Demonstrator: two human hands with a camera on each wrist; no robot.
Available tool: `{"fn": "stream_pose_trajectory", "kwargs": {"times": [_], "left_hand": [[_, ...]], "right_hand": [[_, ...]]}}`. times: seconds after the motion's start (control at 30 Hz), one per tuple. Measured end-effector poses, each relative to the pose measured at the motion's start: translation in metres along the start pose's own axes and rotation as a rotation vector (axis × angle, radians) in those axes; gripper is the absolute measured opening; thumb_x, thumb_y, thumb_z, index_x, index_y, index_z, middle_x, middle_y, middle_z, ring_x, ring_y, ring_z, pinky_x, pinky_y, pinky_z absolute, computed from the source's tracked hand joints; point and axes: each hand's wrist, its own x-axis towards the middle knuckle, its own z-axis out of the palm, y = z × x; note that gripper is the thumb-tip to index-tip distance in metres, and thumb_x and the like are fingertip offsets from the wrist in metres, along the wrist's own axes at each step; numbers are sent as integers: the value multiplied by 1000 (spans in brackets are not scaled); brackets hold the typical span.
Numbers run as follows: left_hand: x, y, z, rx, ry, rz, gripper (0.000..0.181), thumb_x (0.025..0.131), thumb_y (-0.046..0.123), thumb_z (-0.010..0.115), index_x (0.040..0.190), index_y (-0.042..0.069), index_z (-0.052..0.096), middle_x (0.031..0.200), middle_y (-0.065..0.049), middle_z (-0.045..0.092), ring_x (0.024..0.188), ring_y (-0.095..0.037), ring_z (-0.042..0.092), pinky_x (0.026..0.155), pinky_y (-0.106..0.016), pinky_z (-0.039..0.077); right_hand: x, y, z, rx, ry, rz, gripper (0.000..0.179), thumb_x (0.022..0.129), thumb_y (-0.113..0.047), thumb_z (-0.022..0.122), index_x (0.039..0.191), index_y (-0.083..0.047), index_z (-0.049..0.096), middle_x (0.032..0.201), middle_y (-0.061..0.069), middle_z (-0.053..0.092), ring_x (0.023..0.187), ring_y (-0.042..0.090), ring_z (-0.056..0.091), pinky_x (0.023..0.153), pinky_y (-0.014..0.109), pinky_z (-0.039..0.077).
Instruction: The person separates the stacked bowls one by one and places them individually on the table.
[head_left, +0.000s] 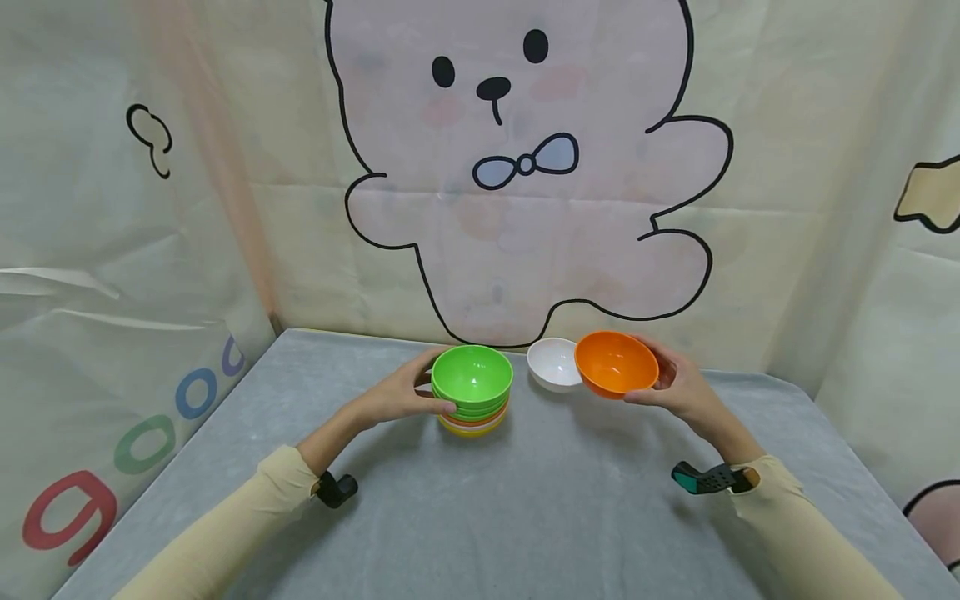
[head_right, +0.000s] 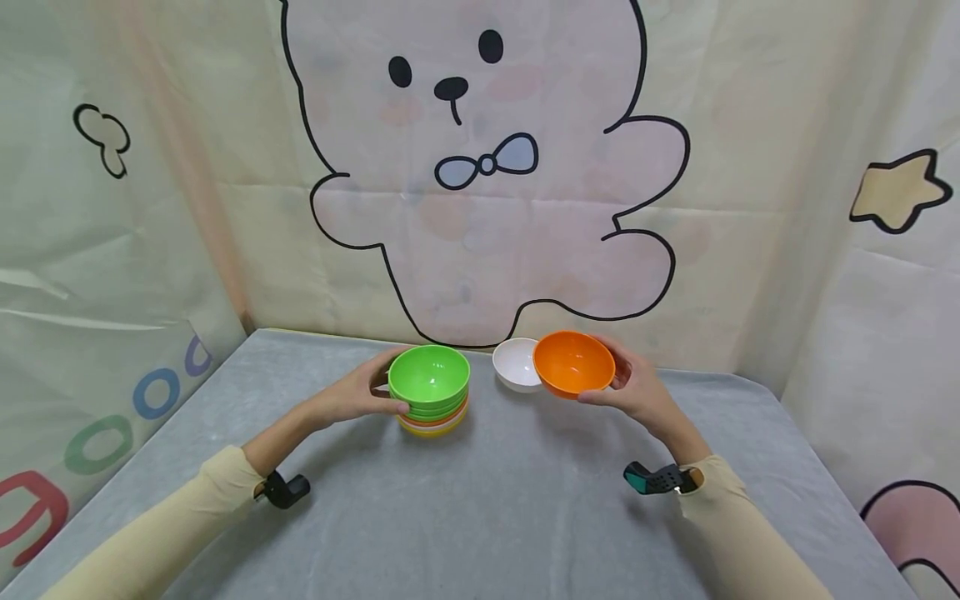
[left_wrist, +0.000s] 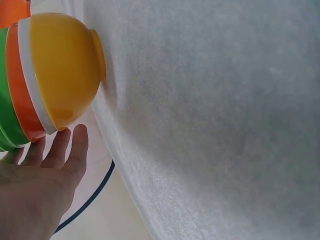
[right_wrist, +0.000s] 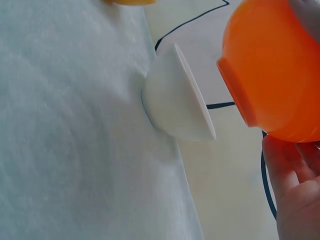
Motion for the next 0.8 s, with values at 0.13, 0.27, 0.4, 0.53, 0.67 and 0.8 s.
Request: {"fn": "stream_pose_trajectory", "kwargs": {"times": [0.13, 0.27, 0.4, 0.53, 0.67, 0.8], "left_hand": [[0, 0, 0, 2, -5, 9, 86, 87, 15, 83, 157, 20, 33, 148, -3, 45, 134, -30, 47, 102, -43, 48], [1, -1, -1, 0, -8, 10, 86, 87, 14, 83, 157, 22, 34, 148, -2, 45, 134, -29, 47, 102, -43, 48], [2, -1, -1, 1, -7, 5, 85, 87, 15, 83, 156, 23, 35, 147, -1, 45, 133, -28, 47, 102, -42, 48], [1, -1, -1, -2, -9, 2, 85, 88, 15, 83, 157, 23, 34, 148, -2, 45, 134, -28, 47, 103, -43, 48], [1, -1, -1, -7, -13, 2, 85, 88, 14, 83, 157, 21, 34, 148, -3, 44, 134, -28, 46, 103, -43, 47], [1, 0, -1, -6, -14, 5, 86, 88, 13, 83, 157, 20, 34, 148, -3, 45, 134, -28, 47, 103, -43, 47]], "right_hand": [[-1, 2, -3, -29, 12, 16, 80, 84, 3, 81, 152, 1, 39, 142, 18, 49, 117, 19, 55, 92, 25, 53], [-1, 6, -7, -54, 27, 29, 80, 84, 1, 82, 152, 1, 40, 141, 18, 50, 116, 19, 54, 92, 24, 53], [-2, 11, -11, -48, 32, 47, 81, 84, 1, 83, 152, 1, 39, 141, 17, 50, 117, 18, 53, 92, 23, 52], [-2, 16, -16, -57, 43, 79, 80, 86, -2, 83, 153, 0, 38, 142, 17, 48, 118, 18, 52, 92, 21, 51], [-3, 21, -21, -104, 64, 121, 81, 87, -9, 83, 154, -2, 38, 144, 19, 47, 118, 19, 50, 92, 18, 49], [-3, 26, -26, -111, 78, 152, 81, 89, -11, 82, 155, -1, 36, 147, 22, 45, 121, 23, 49, 92, 15, 47]]}}
